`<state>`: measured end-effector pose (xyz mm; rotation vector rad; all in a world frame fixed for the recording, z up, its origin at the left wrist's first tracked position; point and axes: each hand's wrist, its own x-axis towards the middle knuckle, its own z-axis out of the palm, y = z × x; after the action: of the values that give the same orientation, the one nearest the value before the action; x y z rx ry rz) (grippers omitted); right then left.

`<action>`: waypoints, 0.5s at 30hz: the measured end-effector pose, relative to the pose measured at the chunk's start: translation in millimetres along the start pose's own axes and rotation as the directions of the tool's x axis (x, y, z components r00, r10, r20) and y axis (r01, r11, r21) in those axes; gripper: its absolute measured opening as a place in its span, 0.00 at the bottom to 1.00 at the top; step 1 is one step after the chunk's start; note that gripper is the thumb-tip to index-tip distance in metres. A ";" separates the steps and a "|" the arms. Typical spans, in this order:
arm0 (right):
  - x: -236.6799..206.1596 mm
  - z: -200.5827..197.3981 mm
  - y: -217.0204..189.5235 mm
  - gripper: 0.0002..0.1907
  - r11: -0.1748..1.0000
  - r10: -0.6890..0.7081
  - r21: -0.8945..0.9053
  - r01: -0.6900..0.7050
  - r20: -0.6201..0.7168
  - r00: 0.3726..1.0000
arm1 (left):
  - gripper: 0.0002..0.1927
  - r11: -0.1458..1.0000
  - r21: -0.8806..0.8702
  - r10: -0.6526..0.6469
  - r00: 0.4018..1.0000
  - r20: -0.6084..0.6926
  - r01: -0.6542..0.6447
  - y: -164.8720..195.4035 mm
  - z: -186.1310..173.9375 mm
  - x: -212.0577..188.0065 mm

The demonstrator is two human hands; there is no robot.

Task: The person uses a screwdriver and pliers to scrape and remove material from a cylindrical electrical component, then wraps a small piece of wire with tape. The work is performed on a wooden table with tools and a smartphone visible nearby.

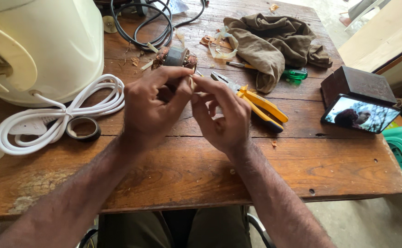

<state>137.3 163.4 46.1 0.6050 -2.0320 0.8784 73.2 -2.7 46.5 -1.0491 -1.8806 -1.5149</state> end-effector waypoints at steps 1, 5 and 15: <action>-0.1 -0.7 -0.5 0.19 1.000 0.005 0.006 -0.005 0.019 1.000 | 0.11 0.999 -0.031 -0.008 1.000 -0.001 0.008 0.8 -0.5 -0.7; 0.6 -1.1 -1.2 0.22 1.000 0.014 0.004 -0.014 0.048 0.999 | 0.11 0.994 -0.098 -0.042 0.999 -0.002 0.041 3.3 -1.5 -0.6; 0.5 2.4 -0.1 0.13 0.989 0.121 -0.078 -0.127 -0.078 0.990 | 0.13 0.996 -0.076 -0.052 0.997 0.057 0.056 1.5 6.0 1.1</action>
<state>136.0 161.5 45.5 0.3992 -2.0460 0.8715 74.3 3.5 46.6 -1.0931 -1.9148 -1.6168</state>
